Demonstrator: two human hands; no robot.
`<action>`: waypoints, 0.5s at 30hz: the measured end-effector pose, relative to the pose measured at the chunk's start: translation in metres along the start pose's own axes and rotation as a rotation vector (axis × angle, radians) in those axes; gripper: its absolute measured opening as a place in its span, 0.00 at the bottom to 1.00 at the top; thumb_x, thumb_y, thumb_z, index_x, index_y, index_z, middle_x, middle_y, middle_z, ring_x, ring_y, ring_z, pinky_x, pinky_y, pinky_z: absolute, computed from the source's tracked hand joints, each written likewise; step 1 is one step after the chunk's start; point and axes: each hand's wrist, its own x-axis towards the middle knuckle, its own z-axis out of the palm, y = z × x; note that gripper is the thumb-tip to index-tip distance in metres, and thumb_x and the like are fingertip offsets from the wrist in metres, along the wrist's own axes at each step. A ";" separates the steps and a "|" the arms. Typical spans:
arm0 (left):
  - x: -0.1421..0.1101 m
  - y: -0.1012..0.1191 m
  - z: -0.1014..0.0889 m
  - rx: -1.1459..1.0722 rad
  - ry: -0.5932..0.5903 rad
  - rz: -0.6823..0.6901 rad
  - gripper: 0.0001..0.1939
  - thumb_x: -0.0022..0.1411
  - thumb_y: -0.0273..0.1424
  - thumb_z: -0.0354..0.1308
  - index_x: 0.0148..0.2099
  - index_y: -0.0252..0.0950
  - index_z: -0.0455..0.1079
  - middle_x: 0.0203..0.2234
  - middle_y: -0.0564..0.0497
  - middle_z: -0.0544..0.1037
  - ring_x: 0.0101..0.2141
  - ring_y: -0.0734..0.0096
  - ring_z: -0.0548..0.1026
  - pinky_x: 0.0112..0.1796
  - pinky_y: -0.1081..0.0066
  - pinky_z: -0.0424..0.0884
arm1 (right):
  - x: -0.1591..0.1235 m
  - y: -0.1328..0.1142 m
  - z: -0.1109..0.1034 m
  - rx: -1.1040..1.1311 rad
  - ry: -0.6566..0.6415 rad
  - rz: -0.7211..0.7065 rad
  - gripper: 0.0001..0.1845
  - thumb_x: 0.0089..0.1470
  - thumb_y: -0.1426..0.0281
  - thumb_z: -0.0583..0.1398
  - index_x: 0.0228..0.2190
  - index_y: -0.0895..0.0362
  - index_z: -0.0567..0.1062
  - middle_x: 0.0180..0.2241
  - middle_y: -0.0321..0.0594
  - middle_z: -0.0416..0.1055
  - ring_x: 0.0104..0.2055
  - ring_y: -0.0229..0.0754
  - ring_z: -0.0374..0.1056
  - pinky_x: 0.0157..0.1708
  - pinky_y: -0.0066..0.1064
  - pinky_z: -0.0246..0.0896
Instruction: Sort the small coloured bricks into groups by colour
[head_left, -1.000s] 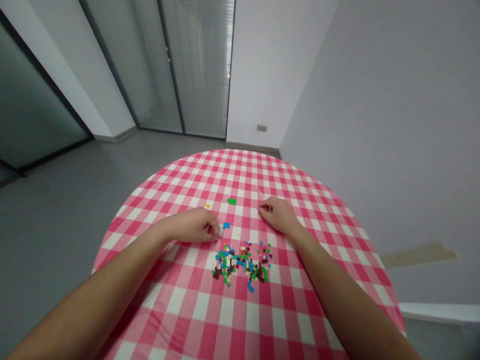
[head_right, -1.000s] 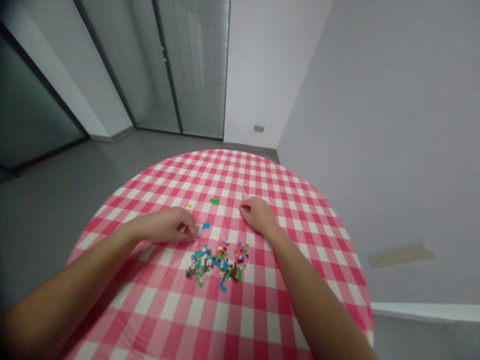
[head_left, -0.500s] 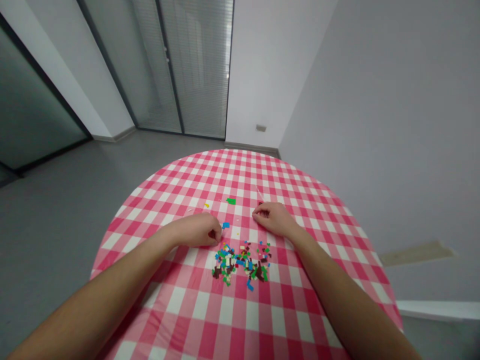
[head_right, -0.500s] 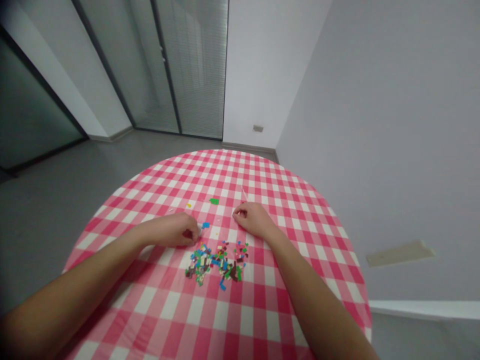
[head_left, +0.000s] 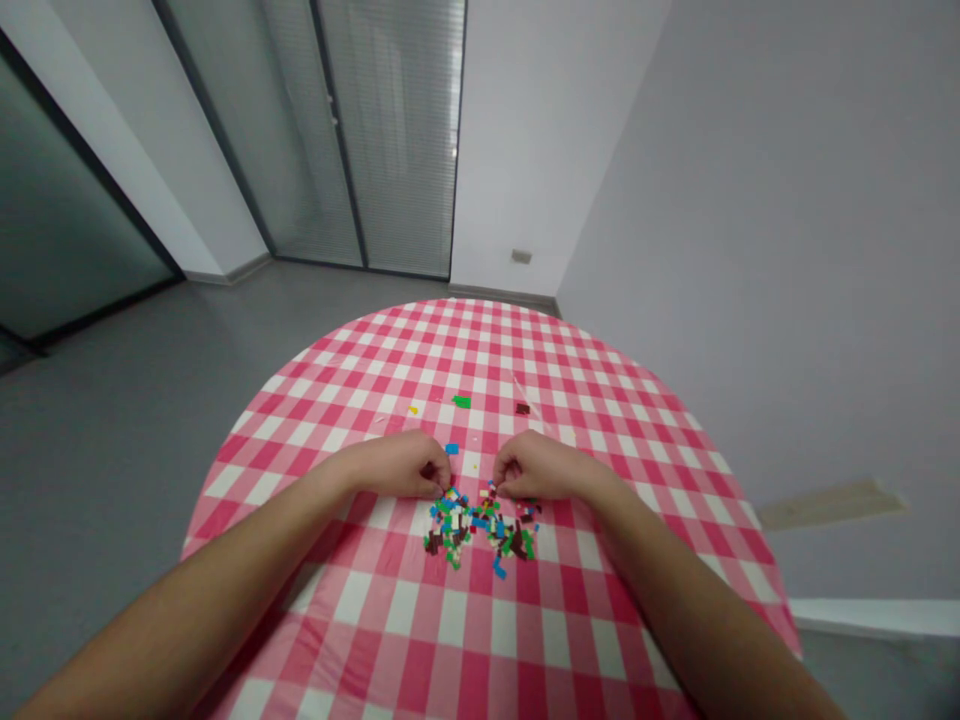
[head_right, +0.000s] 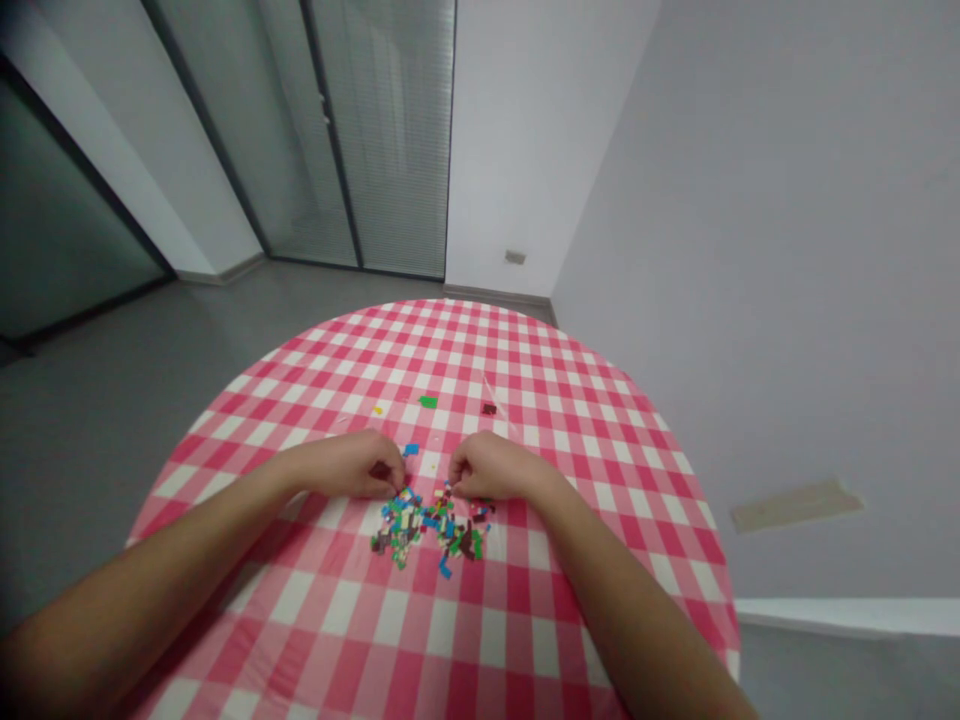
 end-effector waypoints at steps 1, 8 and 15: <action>0.000 0.000 0.000 -0.011 -0.002 -0.001 0.07 0.55 0.25 0.57 0.34 0.35 0.77 0.27 0.53 0.78 0.27 0.75 0.72 0.29 0.76 0.63 | 0.000 -0.002 0.000 -0.008 0.003 -0.001 0.06 0.47 0.76 0.63 0.29 0.58 0.81 0.22 0.35 0.76 0.23 0.35 0.68 0.21 0.23 0.53; 0.001 -0.002 0.000 -0.084 -0.023 -0.030 0.07 0.56 0.28 0.58 0.34 0.35 0.77 0.27 0.53 0.77 0.27 0.74 0.72 0.29 0.76 0.64 | 0.001 0.016 -0.019 -0.035 0.292 0.020 0.08 0.50 0.77 0.61 0.27 0.56 0.80 0.28 0.38 0.78 0.29 0.38 0.71 0.29 0.27 0.61; 0.001 -0.004 0.000 -0.100 -0.027 -0.021 0.07 0.56 0.29 0.59 0.34 0.34 0.77 0.26 0.52 0.77 0.27 0.75 0.72 0.29 0.77 0.64 | 0.006 0.061 -0.029 -0.173 0.533 0.288 0.09 0.52 0.75 0.60 0.31 0.56 0.82 0.33 0.42 0.80 0.34 0.44 0.73 0.32 0.31 0.61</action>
